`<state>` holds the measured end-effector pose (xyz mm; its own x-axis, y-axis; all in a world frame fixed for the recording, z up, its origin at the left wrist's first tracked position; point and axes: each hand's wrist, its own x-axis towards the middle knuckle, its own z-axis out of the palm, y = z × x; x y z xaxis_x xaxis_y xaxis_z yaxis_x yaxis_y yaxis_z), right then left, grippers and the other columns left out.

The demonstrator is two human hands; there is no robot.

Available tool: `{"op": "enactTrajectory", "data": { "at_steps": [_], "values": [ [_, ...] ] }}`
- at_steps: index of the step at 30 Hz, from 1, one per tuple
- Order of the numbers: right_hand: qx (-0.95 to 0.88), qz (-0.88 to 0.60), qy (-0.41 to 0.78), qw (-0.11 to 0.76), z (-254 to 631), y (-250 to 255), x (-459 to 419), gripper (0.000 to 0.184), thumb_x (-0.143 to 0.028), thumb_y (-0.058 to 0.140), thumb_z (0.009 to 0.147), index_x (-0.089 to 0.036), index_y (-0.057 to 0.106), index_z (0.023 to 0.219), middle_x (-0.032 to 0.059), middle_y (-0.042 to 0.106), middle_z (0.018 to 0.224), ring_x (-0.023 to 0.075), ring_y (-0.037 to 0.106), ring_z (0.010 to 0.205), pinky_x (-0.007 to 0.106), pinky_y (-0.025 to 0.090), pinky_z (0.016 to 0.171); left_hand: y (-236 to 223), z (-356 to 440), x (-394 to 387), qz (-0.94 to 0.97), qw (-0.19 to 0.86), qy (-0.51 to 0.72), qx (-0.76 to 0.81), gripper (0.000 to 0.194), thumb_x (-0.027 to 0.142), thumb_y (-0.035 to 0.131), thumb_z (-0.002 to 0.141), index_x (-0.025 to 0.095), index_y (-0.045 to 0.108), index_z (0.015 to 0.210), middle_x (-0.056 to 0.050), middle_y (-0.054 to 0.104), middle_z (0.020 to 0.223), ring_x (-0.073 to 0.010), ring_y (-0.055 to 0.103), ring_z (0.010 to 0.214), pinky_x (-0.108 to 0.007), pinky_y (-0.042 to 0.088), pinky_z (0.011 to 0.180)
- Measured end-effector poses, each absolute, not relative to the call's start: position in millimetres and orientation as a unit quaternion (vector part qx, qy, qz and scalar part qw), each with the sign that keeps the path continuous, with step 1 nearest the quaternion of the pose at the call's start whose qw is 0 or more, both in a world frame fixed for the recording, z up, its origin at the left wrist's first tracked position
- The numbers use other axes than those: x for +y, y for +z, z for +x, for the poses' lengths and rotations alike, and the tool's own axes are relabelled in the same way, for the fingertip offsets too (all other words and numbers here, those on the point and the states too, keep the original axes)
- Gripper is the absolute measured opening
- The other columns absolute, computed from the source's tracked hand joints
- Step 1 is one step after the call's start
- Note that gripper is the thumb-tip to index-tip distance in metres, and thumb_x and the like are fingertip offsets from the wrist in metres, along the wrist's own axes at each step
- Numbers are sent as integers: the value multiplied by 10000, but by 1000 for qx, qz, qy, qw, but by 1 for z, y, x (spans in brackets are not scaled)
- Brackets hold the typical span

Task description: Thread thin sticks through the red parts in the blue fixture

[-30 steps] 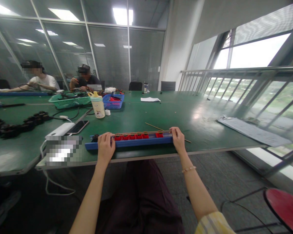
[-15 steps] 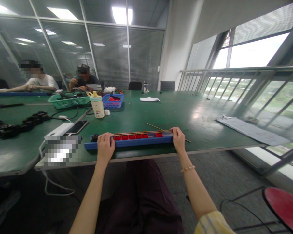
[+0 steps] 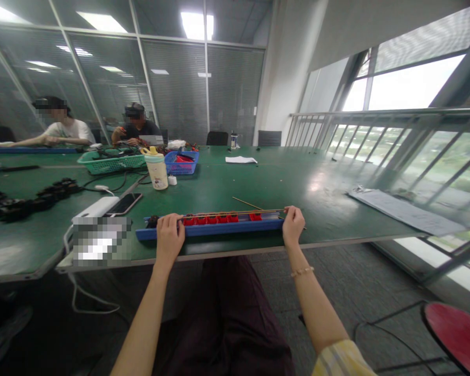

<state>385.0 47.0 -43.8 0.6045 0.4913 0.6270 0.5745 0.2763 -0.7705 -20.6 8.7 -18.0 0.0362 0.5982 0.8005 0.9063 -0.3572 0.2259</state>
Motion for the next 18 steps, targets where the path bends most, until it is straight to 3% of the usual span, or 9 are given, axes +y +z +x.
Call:
{"op": "enactTrajectory", "data": {
  "at_steps": [9,18],
  "values": [
    [-364,-616,2,699,389,-47,49,504,-551,430,899,-116,673,972,173,701,952,257,639,871,384,479,818,-16,-19,7,-696,182,-437,-540,213,240,410,915,182,586,1021,-117,630,1028,-275,537,1025,-436,412,977],
    [-318,-607,37,727,397,-56,57,436,-463,522,840,-94,664,1022,183,682,1003,256,634,900,410,501,864,-17,-20,8,-697,180,-436,-540,219,244,412,917,184,588,1032,-110,630,1037,-275,538,1028,-427,407,974]
  ]
}}
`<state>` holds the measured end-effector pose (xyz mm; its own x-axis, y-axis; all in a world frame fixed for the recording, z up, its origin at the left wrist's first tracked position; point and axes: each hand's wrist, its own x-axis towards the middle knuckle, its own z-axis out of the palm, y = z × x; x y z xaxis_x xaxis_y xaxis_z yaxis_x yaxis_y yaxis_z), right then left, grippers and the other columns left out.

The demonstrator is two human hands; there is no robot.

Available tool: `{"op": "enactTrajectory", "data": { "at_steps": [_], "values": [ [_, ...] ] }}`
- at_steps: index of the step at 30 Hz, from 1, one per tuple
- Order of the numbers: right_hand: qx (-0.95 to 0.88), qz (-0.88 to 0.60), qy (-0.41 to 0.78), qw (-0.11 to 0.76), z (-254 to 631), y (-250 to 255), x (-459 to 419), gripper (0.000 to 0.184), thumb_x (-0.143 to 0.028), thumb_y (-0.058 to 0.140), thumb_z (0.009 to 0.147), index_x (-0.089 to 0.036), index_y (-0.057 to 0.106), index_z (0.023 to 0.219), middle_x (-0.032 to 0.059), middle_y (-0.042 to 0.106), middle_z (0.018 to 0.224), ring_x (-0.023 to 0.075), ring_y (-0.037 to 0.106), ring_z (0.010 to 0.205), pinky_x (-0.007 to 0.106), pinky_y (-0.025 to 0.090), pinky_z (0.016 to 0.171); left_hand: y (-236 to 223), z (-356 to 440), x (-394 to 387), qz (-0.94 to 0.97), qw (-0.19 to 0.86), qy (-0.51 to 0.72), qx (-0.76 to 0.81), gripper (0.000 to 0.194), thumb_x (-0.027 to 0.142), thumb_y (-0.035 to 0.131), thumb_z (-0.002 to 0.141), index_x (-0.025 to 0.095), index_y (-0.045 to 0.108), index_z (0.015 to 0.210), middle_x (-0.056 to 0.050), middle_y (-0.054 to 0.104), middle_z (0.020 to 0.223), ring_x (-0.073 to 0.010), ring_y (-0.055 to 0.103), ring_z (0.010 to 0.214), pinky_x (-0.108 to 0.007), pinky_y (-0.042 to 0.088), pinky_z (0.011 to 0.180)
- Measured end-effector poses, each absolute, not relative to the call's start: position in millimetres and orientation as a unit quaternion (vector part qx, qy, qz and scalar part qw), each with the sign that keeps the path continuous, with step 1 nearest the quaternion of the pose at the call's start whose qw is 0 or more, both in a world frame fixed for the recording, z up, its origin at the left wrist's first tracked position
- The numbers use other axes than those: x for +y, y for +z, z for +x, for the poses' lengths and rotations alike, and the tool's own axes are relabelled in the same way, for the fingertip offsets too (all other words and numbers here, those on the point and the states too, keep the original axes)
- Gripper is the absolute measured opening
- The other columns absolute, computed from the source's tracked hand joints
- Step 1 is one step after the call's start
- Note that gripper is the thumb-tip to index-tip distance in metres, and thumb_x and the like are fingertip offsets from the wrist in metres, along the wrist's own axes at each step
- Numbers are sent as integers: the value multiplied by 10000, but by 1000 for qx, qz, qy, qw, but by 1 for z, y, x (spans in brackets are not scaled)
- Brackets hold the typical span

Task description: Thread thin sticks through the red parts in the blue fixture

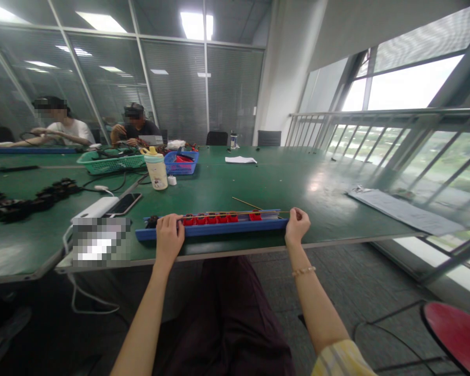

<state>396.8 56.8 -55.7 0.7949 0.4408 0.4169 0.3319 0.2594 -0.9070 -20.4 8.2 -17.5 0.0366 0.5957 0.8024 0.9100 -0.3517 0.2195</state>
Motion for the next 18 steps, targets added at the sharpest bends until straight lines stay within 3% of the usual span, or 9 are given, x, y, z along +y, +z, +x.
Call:
{"op": "enactTrajectory", "data": {
  "at_steps": [10,14,18],
  "values": [
    [-293,-621,27,726,399,-57,59,384,-320,460,856,-84,686,1058,159,694,1067,218,626,989,362,467,938,-16,-19,7,-696,191,-430,-543,224,255,405,933,174,591,1029,-115,637,1029,-274,538,1016,-428,419,961],
    [-275,-606,78,743,400,-58,60,380,-399,475,872,-110,681,1007,85,676,852,176,618,761,311,507,725,-16,-20,7,-699,196,-428,-539,223,250,407,936,173,593,1031,-115,640,1027,-271,546,1007,-430,422,963],
    [-250,-540,145,790,400,-59,63,356,-420,522,846,-111,657,959,-24,551,641,98,491,511,238,424,516,-17,-20,8,-699,196,-428,-538,222,249,410,937,169,595,1031,-117,642,1030,-265,552,1002,-430,422,966]
  ]
}}
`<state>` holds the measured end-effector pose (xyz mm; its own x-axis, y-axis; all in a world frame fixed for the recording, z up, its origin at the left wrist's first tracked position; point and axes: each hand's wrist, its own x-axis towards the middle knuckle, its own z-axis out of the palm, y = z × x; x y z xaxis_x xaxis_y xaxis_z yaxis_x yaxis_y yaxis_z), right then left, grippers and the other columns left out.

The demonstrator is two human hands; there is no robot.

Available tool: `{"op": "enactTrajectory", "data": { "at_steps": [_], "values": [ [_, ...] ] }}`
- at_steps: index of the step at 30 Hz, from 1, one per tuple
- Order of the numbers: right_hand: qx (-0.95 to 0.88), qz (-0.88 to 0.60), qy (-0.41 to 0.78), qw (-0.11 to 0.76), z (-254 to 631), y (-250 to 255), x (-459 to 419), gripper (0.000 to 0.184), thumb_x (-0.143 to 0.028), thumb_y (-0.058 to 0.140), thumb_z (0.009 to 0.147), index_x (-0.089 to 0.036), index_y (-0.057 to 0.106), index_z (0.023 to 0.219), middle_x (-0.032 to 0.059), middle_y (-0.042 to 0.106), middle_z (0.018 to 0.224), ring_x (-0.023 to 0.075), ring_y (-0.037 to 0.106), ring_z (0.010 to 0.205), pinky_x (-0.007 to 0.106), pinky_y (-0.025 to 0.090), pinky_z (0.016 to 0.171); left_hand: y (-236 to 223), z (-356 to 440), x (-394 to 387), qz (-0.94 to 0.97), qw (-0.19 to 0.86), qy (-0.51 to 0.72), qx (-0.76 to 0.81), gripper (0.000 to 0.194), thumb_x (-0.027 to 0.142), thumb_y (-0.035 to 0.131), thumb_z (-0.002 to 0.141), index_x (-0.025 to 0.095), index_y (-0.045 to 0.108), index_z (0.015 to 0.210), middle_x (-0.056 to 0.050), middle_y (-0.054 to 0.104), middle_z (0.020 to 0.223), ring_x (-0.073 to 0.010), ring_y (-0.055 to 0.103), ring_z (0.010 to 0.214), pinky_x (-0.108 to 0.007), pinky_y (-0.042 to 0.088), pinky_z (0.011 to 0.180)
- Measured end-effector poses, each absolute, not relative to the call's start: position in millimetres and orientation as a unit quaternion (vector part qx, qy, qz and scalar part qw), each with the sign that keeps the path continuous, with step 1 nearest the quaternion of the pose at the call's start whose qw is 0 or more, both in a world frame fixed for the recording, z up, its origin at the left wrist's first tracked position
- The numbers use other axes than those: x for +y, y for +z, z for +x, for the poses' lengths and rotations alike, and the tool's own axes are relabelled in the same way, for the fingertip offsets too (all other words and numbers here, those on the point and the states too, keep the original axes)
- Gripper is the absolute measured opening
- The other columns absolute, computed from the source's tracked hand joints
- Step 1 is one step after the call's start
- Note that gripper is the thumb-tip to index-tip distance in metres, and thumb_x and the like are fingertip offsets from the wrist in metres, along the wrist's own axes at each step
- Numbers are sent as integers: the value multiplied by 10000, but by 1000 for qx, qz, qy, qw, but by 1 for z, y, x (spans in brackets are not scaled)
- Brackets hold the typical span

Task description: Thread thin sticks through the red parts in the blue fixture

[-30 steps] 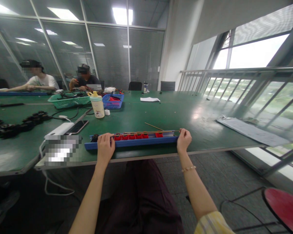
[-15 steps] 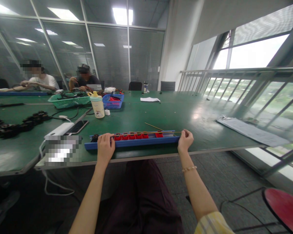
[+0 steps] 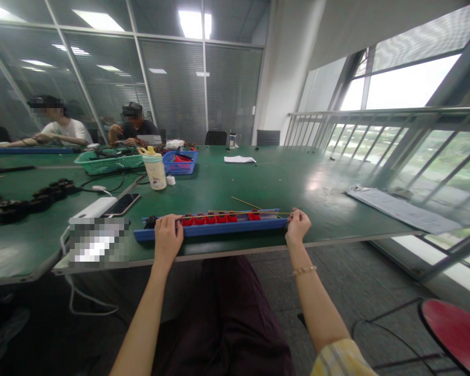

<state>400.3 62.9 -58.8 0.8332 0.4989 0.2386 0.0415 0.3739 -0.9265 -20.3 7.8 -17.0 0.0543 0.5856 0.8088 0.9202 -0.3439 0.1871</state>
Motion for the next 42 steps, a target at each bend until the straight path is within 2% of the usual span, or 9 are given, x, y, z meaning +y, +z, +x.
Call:
{"op": "enactTrajectory", "data": {
  "at_steps": [9,16,26,34,42],
  "values": [
    [-197,-498,134,834,405,-60,65,265,-378,543,840,-130,622,890,-30,567,623,83,497,473,223,436,488,-17,-20,8,-698,189,-428,-543,217,252,413,935,177,590,1035,-110,642,1030,-266,543,1012,-429,421,966],
    [-186,-535,80,820,408,-62,65,228,-329,474,897,-144,602,936,-31,566,667,74,505,511,204,437,534,-18,-21,8,-700,182,-426,-543,210,254,409,932,186,583,1028,-108,638,1019,-268,543,1000,-436,420,957],
    [-178,-546,41,817,410,-65,66,213,-316,433,911,-160,577,934,-23,568,662,101,551,530,229,463,563,-17,-20,8,-700,187,-427,-541,206,254,408,932,182,579,1023,-113,640,1016,-272,537,997,-440,426,956],
    [-170,-541,60,822,406,-61,62,314,-450,393,938,-174,534,987,22,623,757,134,639,585,282,548,604,-16,-20,7,-699,179,-432,-541,209,258,401,932,187,578,1016,-111,636,1021,-268,545,996,-445,423,955],
    [-160,-572,46,803,408,-59,64,408,-520,230,968,-197,458,1068,38,602,819,147,682,693,312,590,699,-15,-19,6,-698,174,-430,-546,219,257,402,925,190,584,1026,-112,633,1027,-277,539,1006,-445,420,955]
  ]
}}
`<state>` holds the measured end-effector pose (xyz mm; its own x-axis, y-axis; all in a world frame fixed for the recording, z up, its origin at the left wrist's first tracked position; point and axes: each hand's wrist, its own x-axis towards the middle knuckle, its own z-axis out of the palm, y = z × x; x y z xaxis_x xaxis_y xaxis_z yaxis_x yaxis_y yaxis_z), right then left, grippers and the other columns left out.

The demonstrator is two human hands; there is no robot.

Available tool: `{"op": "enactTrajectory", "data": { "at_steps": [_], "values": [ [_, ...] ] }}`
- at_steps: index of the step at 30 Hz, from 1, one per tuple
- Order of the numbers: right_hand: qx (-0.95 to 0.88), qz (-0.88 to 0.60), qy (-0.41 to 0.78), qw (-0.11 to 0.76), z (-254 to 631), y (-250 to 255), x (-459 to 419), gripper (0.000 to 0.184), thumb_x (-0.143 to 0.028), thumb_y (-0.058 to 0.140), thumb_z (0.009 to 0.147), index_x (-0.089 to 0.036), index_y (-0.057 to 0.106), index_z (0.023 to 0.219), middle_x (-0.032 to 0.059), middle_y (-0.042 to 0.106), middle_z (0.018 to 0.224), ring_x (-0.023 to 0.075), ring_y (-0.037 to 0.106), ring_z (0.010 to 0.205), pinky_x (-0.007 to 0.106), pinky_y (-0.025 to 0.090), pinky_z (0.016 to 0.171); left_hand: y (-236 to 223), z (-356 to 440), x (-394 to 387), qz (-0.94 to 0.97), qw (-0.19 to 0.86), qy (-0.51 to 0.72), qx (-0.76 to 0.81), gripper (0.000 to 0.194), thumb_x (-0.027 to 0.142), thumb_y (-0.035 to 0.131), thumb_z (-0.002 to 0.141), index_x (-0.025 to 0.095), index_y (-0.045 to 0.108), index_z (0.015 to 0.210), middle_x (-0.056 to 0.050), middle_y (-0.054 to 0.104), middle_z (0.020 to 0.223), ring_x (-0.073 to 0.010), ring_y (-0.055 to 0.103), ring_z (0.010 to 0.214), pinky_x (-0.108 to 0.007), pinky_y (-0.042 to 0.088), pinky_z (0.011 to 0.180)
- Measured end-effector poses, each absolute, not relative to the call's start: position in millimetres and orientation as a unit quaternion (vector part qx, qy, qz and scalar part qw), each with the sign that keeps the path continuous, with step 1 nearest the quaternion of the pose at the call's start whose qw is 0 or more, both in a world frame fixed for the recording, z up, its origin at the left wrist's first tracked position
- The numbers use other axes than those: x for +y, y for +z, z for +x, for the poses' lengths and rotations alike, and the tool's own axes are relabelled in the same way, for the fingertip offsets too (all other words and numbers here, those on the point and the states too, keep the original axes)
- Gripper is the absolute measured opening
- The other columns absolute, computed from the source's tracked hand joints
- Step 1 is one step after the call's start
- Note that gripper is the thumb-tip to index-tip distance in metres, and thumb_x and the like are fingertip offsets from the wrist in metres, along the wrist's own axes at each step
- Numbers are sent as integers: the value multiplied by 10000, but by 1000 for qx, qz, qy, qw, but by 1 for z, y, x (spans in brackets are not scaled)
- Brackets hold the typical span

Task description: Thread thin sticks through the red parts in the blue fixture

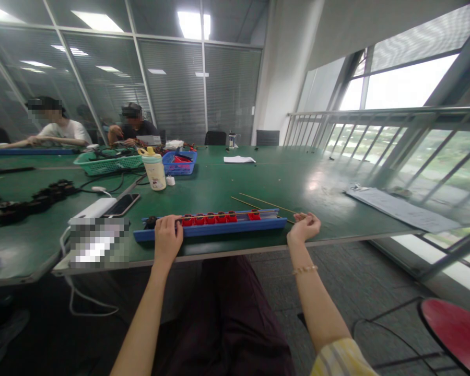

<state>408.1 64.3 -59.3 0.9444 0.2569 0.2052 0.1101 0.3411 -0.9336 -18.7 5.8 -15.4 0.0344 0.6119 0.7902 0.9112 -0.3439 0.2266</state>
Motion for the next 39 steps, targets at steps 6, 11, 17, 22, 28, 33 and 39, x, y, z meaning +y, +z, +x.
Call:
{"op": "enactTrajectory", "data": {
  "at_steps": [6,11,17,22,28,33,39],
  "values": [
    [-162,-570,72,802,406,-57,61,290,-387,327,977,-175,502,1073,38,621,842,129,666,676,291,581,700,-15,-19,6,-697,174,-426,-550,214,265,407,930,189,583,1026,-109,636,1024,-273,539,999,-441,425,954],
    [-146,-543,87,822,405,-57,61,225,-265,400,941,-157,522,1097,29,625,845,114,652,665,286,576,718,-15,-20,6,-699,170,-426,-549,212,260,410,928,188,586,1022,-111,640,1024,-273,543,997,-440,422,953],
    [-165,-567,74,803,410,-56,60,236,-282,393,932,-160,526,1085,40,644,858,124,655,672,280,560,693,-16,-20,6,-699,172,-427,-547,216,265,400,934,190,579,1028,-114,635,1033,-272,546,1005,-443,422,960],
    [-254,-645,-6,721,437,-54,48,294,-302,500,880,-142,569,1117,50,687,802,161,641,681,299,506,740,-16,-20,6,-700,171,-427,-547,219,269,398,934,192,579,1032,-111,632,1031,-273,546,1003,-444,423,961],
    [-370,-761,-65,529,458,-58,40,248,-305,477,895,-141,658,938,147,699,865,259,625,860,388,436,851,-16,-20,6,-700,168,-430,-545,212,261,401,930,193,578,1025,-111,635,1027,-273,551,1004,-444,428,958],
    [-393,-830,-41,394,452,-60,43,252,-289,470,934,-142,666,996,176,674,924,296,609,949,441,428,856,-17,-21,8,-702,176,-427,-541,214,260,397,932,191,577,1025,-114,639,1027,-274,549,998,-440,424,960],
    [-425,-845,-68,316,447,-61,43,234,-302,526,924,-129,682,942,196,648,1006,313,580,1030,471,432,881,-18,-22,10,-703,174,-425,-543,213,255,398,929,193,578,1023,-110,642,1026,-269,558,996,-438,421,965]
  ]
}}
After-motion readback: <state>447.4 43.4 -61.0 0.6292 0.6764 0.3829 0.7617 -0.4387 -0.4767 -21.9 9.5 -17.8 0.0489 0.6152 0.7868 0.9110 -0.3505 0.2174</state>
